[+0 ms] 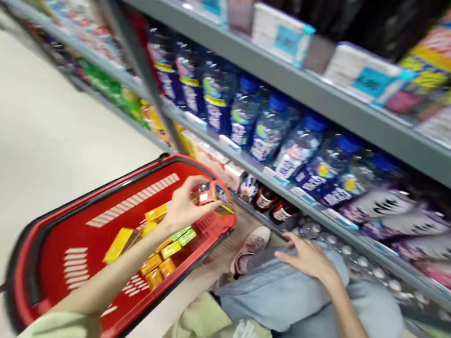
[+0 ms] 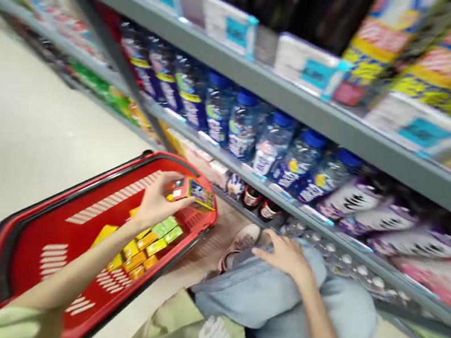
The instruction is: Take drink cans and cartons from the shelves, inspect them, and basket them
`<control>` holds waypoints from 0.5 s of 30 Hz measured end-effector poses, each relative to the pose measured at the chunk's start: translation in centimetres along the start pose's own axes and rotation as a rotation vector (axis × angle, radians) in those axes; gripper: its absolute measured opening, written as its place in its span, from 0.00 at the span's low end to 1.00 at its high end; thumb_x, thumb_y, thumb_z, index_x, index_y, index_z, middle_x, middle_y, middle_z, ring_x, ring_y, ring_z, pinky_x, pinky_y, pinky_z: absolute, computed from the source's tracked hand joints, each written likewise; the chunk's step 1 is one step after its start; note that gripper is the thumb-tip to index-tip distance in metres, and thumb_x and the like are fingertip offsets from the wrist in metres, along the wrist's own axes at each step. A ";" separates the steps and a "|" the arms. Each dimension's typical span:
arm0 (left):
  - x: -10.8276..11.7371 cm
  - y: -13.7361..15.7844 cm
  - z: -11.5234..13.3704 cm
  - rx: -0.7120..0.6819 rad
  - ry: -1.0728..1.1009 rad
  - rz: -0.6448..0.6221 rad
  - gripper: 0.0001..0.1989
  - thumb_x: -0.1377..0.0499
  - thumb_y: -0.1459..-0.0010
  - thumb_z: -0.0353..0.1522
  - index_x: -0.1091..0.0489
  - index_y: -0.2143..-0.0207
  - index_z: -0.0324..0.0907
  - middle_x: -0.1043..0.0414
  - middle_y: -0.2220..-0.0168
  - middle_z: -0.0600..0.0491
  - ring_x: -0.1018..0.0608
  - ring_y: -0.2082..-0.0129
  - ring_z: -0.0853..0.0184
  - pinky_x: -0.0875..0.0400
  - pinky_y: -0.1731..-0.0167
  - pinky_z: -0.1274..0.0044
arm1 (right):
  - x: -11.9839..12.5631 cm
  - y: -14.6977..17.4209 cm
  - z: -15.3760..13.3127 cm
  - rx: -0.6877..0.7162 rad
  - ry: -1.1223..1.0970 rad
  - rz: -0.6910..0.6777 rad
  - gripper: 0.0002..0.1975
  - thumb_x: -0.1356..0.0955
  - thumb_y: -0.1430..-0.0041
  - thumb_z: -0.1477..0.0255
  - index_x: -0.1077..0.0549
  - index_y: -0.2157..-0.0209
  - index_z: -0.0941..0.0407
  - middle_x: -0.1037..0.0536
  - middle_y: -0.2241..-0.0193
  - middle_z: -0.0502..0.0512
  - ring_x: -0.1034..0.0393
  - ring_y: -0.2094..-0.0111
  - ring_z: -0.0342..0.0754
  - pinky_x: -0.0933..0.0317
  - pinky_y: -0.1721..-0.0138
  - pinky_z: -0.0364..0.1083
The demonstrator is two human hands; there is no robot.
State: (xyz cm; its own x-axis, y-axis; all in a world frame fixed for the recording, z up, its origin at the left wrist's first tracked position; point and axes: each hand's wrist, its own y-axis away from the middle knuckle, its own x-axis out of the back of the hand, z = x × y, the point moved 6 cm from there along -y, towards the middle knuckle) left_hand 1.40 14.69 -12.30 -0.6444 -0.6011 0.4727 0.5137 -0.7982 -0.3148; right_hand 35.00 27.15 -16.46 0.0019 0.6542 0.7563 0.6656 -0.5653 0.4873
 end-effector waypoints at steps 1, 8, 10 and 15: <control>-0.4 -0.4 1.3 -0.016 0.078 0.036 0.29 0.29 0.53 0.44 0.34 0.53 0.42 0.26 0.55 0.49 0.20 0.57 0.60 0.23 0.57 0.70 | 0.2 -0.5 0.2 0.034 -0.142 -0.061 0.34 0.30 0.40 0.50 0.35 0.38 0.52 0.20 0.50 0.60 0.24 0.51 0.57 0.35 0.49 0.54; -8.8 -1.7 9.4 -0.127 0.461 -0.114 0.25 0.31 0.51 0.43 0.34 0.55 0.44 0.25 0.59 0.50 0.20 0.59 0.62 0.25 0.58 0.72 | 3.1 -1.3 1.9 0.210 -0.769 -0.053 0.40 0.31 0.44 0.44 0.36 0.39 0.55 0.24 0.47 0.61 0.26 0.51 0.48 0.34 0.49 0.49; -11.8 -1.3 11.4 -0.111 0.506 -0.225 0.24 0.32 0.50 0.43 0.34 0.55 0.44 0.24 0.60 0.51 0.20 0.62 0.63 0.25 0.61 0.72 | 3.7 -0.6 1.5 0.318 -0.850 0.013 0.39 0.32 0.44 0.42 0.34 0.41 0.55 0.24 0.48 0.60 0.28 0.49 0.50 0.36 0.47 0.50; -17.9 -0.2 15.5 -0.054 0.547 -0.373 0.23 0.31 0.50 0.40 0.36 0.56 0.44 0.24 0.62 0.53 0.22 0.65 0.65 0.28 0.62 0.74 | 4.6 1.1 1.2 0.419 -0.976 0.107 0.36 0.34 0.46 0.39 0.29 0.46 0.51 0.23 0.50 0.54 0.31 0.46 0.54 0.38 0.43 0.53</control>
State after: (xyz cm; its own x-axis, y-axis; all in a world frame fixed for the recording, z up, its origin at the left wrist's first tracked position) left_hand 21.60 26.24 -7.97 -0.9755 -0.2062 0.0767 0.1803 -0.9491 -0.2583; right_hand 36.57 30.11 -13.00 0.5485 0.8359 0.0191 0.8298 -0.5471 0.1099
